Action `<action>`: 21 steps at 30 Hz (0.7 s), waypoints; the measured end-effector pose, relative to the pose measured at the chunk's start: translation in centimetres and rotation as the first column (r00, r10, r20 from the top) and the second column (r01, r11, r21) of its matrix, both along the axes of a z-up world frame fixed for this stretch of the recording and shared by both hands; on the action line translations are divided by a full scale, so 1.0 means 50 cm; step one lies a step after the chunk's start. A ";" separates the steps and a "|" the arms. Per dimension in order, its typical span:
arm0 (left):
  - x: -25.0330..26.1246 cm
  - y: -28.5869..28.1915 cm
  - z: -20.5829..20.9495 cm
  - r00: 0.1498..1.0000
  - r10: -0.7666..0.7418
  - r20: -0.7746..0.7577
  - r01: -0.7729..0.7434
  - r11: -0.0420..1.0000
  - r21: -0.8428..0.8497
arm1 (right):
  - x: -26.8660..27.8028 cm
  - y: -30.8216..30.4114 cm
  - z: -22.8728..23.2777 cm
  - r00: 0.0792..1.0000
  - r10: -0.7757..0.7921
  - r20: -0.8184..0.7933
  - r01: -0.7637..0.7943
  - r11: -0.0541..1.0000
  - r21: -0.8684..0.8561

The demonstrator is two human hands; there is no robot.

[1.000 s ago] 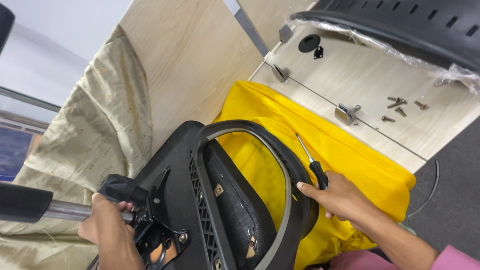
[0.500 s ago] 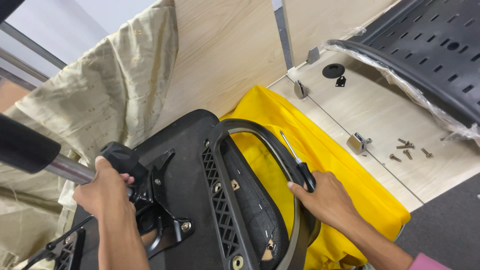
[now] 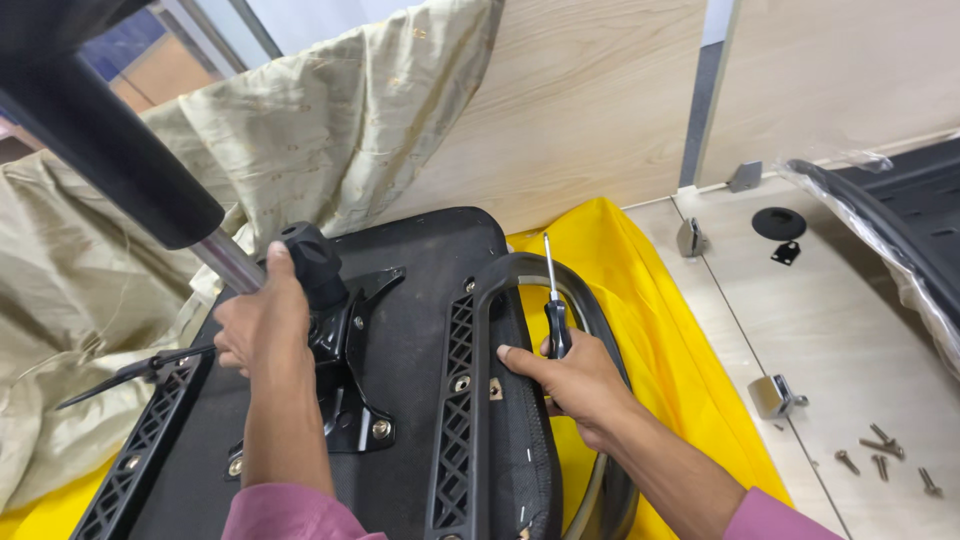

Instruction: The person assembles a black office chair by attaching the armrests and seat to the frame using a screwdriver. They remove protective plastic from the seat, align the parts, and tighten multiple screws to secure the components.

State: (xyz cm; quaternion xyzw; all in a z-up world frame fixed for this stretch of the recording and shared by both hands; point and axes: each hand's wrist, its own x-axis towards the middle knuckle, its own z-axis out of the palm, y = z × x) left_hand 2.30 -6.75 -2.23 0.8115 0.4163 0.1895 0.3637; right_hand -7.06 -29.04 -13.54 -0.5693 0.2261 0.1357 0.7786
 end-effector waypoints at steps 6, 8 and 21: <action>-0.091 -0.149 -0.060 0.985 -0.128 -0.113 0.155 0.948 0.279 | 0.010 -0.022 -0.016 1.000 0.019 -0.007 -0.018 0.996 0.090; -0.113 -0.208 -0.090 0.912 -0.248 -0.327 0.324 0.924 0.202 | 0.011 -0.020 -0.032 0.998 0.017 0.065 -0.021 0.998 0.061; -0.087 -0.270 -0.093 0.887 -0.390 -0.246 0.397 0.917 -0.021 | 0.023 -0.028 -0.049 0.992 -0.039 0.124 0.050 0.995 -0.085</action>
